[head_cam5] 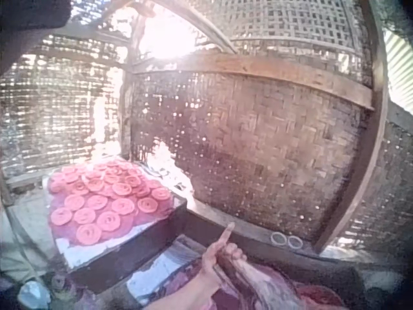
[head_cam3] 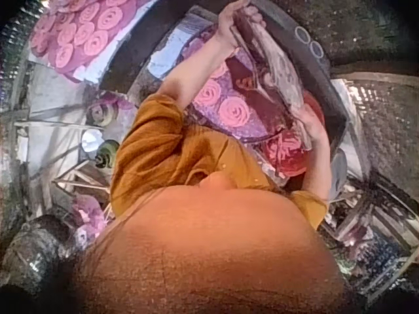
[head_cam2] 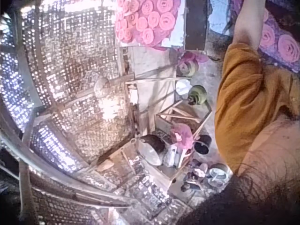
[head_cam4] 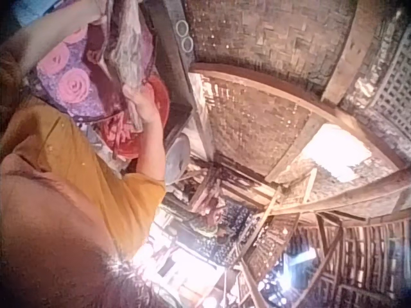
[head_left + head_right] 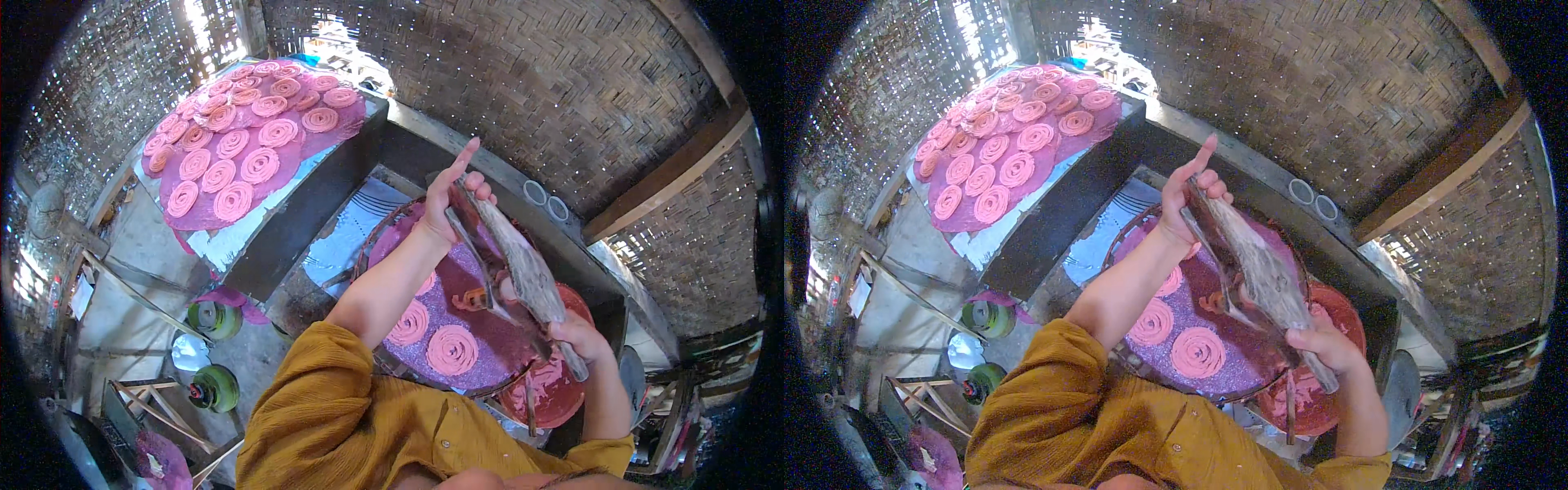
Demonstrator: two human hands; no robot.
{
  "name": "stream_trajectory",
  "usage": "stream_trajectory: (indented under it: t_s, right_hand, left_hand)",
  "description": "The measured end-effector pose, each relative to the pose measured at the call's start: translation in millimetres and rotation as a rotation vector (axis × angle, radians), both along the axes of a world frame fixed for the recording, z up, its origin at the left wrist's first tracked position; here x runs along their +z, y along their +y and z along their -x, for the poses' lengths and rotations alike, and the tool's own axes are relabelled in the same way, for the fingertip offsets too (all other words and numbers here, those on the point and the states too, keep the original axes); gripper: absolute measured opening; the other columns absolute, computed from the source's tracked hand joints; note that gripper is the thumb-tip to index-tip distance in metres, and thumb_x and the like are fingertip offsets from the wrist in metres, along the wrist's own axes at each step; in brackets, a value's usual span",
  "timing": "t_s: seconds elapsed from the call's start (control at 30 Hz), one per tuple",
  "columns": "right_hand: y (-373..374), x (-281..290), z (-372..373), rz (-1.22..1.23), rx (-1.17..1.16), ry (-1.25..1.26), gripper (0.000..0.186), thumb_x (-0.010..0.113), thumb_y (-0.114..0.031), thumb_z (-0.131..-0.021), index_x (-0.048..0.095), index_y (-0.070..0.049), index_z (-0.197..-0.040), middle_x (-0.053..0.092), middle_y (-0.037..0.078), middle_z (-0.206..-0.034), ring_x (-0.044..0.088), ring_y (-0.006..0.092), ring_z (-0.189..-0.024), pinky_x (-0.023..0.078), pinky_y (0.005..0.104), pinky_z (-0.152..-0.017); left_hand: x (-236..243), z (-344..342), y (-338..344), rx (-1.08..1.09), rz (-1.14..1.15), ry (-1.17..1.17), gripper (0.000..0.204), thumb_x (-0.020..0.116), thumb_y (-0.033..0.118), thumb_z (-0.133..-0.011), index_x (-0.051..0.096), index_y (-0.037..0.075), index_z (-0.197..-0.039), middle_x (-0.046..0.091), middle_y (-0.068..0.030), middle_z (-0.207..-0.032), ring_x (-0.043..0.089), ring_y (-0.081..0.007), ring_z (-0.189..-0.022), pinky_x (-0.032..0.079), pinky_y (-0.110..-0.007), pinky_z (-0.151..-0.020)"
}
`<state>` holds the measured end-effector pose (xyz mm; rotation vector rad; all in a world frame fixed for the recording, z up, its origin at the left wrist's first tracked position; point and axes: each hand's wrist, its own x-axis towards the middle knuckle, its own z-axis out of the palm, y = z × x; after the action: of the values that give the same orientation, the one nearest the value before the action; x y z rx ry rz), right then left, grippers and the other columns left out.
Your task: The person scoops pink dough from a red bowl and uses a wooden tool to press and shape it into rose-like spirals on a purple tray. They repeatedly fill the tool with dough, press it onto the tray, and smooth the edges to form uniform decorative shapes.
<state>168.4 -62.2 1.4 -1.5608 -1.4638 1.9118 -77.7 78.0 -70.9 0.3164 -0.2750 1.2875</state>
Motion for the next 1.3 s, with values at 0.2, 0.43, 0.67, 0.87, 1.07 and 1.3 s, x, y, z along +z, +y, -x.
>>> stream_trajectory:
  t_s: [0.2, 0.43, 0.67, 0.87, 1.07, 1.3]
  right_hand:
    - [-5.1, -0.5, -0.7, -0.181, 0.049, -0.07, 0.071, 0.067, -0.038, -0.066, 0.045, 0.004, -0.119, 0.051, 0.008, -0.116, 0.046, 0.0181, -0.106, 0.032, 0.0294, -0.092]
    - [-10.0, 30.0, 16.7, -0.23, 0.067, -0.005, 0.049, 0.068, -0.026, -0.067, 0.056, 0.002, -0.105, 0.057, 0.004, -0.099, 0.051, 0.0128, -0.089, 0.039, 0.0269, -0.081]
    - [-29.5, 24.4, 15.2, -0.248, 0.075, -0.075, 0.045, 0.07, -0.025, -0.067, 0.058, 0.002, -0.101, 0.06, 0.004, -0.09, 0.053, 0.011, -0.081, 0.042, 0.0269, -0.075]
    - [-33.9, 59.1, 9.6, -0.216, 0.032, -0.223, 0.043, 0.073, -0.024, -0.064, 0.06, 0.003, -0.096, 0.062, 0.003, -0.084, 0.055, 0.01, -0.076, 0.043, 0.0256, -0.07]
    - [-26.2, 60.7, 35.0, -0.362, 0.04, -0.173, 0.042, 0.073, -0.024, -0.065, 0.061, 0.004, -0.093, 0.061, 0.003, -0.081, 0.052, 0.0083, -0.074, 0.043, 0.0244, -0.069]
    - [-43.7, 53.8, 25.0, -0.347, 0.071, -0.139, 0.039, 0.073, -0.022, -0.066, 0.061, 0.003, -0.093, 0.061, 0.003, -0.082, 0.052, 0.0086, -0.075, 0.043, 0.0254, -0.07]
  left_hand:
    - [30.2, 11.1, -3.3, 0.039, -0.127, -0.005, 0.05, 0.043, 0.026, -0.085, 0.032, 0.02, -0.133, 0.05, 0.0049, -0.063, 0.052, -0.013, -0.06, 0.046, -0.035, -0.069]
    - [45.2, 11.6, -19.2, 0.115, -0.112, 0.022, 0.049, 0.045, 0.028, -0.083, 0.036, 0.02, -0.13, 0.047, 0.0074, -0.058, 0.051, -0.0095, -0.057, 0.046, -0.033, -0.067]
    - [54.8, 24.8, -36.0, 0.112, -0.187, 0.037, 0.052, 0.043, 0.026, -0.083, 0.031, 0.018, -0.133, 0.05, 0.0052, -0.06, 0.054, -0.0125, -0.059, 0.047, -0.034, -0.067]
    - [63.4, 11.2, -35.1, 0.052, -0.22, -0.048, 0.051, 0.047, 0.025, -0.08, 0.036, 0.02, -0.13, 0.049, 0.0028, -0.06, 0.052, -0.014, -0.06, 0.044, -0.036, -0.069]
    - [83.6, 37.9, -30.3, 0.113, -0.244, -0.025, 0.051, 0.047, 0.027, -0.08, 0.037, 0.018, -0.129, 0.049, 0.0028, -0.06, 0.052, -0.013, -0.058, 0.047, -0.035, -0.066]
    - [72.1, 31.1, -49.9, 0.072, -0.257, 0.0, 0.053, 0.043, 0.025, -0.082, 0.031, 0.016, -0.133, 0.051, 0.0029, -0.062, 0.053, -0.0136, -0.06, 0.046, -0.035, -0.07]
